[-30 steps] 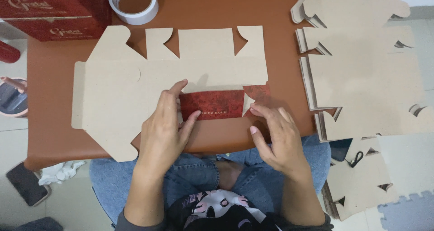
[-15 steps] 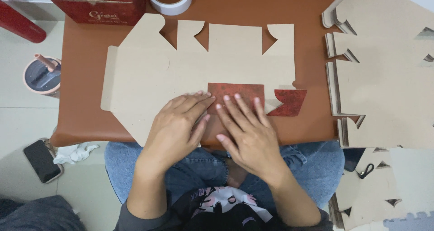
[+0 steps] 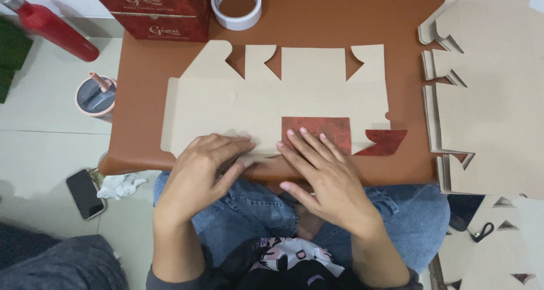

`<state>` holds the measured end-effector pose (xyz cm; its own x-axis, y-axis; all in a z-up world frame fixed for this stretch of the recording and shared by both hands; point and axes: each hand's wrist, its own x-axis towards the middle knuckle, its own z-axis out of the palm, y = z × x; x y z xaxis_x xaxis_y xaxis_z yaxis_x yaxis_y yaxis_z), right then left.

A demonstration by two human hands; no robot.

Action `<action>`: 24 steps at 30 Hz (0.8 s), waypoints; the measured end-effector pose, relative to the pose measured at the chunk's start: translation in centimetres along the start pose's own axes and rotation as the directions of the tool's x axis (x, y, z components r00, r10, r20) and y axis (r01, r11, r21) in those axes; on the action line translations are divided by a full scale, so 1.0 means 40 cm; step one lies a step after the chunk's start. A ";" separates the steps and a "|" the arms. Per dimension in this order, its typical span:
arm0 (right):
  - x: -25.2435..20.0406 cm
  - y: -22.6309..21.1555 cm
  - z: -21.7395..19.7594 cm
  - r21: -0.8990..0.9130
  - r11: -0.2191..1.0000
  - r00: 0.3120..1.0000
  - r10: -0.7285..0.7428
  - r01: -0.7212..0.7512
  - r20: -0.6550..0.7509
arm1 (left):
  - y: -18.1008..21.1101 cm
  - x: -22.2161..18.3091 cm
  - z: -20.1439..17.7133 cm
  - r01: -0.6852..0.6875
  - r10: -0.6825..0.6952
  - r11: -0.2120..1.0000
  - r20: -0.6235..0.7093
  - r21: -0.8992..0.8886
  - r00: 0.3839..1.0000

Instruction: Assembling small cardboard gift boxes from flat templates by folding and tucking flaps.

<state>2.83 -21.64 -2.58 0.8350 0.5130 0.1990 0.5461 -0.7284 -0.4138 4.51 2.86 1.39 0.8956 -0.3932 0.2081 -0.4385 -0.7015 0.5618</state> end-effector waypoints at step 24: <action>-0.007 -0.081 0.087 -0.131 0.987 0.995 -0.096 0.094 -0.005 | -0.039 0.018 0.052 0.079 -0.097 0.989 -0.144 -0.128 0.985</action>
<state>0.58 -17.86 -4.39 0.7793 0.5778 0.2425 0.6264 -0.7299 -0.2736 5.69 2.44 -1.01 0.9354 -0.2335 0.2654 -0.3532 -0.6486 0.6742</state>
